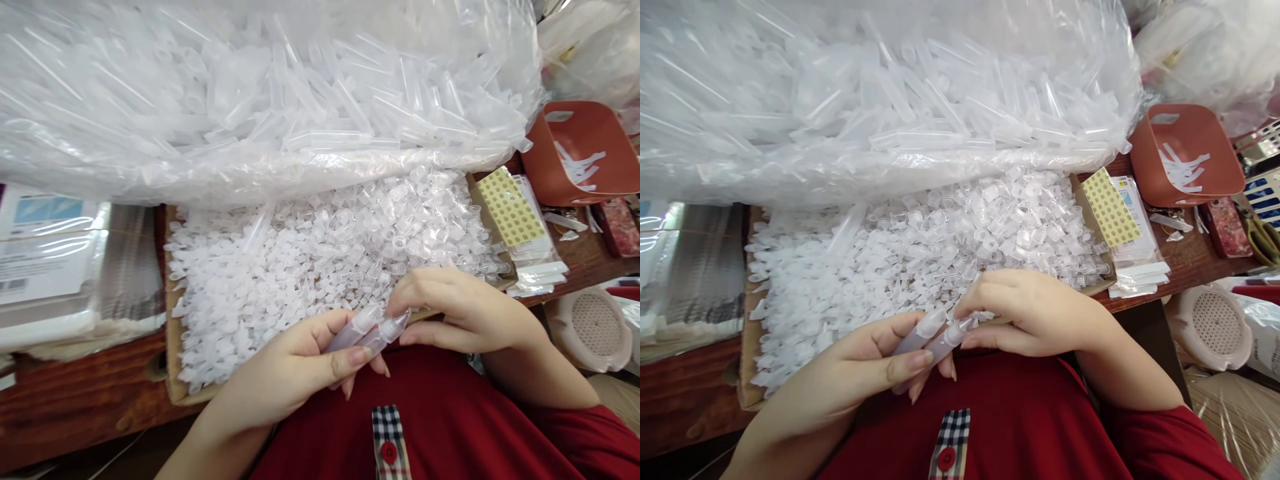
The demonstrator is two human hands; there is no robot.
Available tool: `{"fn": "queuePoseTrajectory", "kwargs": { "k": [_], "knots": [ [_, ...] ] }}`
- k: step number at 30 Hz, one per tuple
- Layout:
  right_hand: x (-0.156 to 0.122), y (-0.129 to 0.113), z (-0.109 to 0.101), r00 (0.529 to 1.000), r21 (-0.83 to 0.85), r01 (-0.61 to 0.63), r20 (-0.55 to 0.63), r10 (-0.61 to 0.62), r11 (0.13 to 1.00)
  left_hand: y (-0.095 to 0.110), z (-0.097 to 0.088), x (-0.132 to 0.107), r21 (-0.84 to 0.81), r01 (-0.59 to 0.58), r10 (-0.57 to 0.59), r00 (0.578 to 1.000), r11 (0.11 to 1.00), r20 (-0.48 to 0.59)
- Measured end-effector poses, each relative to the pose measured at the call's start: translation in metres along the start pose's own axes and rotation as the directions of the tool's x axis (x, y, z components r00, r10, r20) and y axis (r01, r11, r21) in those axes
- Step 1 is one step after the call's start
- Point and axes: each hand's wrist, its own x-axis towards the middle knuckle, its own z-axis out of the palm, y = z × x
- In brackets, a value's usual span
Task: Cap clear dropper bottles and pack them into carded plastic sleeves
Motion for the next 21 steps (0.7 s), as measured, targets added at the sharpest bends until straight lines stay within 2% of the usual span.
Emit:
{"fn": "queuePoseTrajectory", "kwargs": {
  "k": [4,8,10,14,18,21],
  "knots": [
    [0.0,-0.001,0.0,0.998,-0.092,-0.036,0.041,0.04,0.995,-0.002,0.0,0.0,0.062,0.028,-0.028,1.0,0.998,-0.009],
    [0.003,-0.003,0.001,0.994,-0.022,-0.017,0.108,0.02,1.0,-0.005,0.001,0.0,0.042,0.008,-0.008,1.0,0.999,0.001],
    [0.005,-0.003,0.003,0.993,-0.064,-0.011,0.117,0.019,0.998,-0.005,0.001,0.001,0.068,0.014,-0.014,1.0,0.998,-0.007],
    [0.01,-0.003,0.005,0.988,-0.123,-0.084,0.119,0.098,0.989,-0.006,0.002,0.001,0.133,0.02,-0.012,0.998,0.991,-0.061],
    [0.011,-0.005,0.004,0.989,-0.063,-0.004,0.145,0.013,0.998,-0.011,-0.001,-0.001,0.102,-0.007,0.012,0.999,0.995,-0.046],
    [0.014,-0.006,0.008,0.99,-0.121,0.03,0.142,-0.013,0.992,-0.015,-0.003,-0.004,0.163,-0.008,0.016,0.999,0.987,-0.049]
  ]
}}
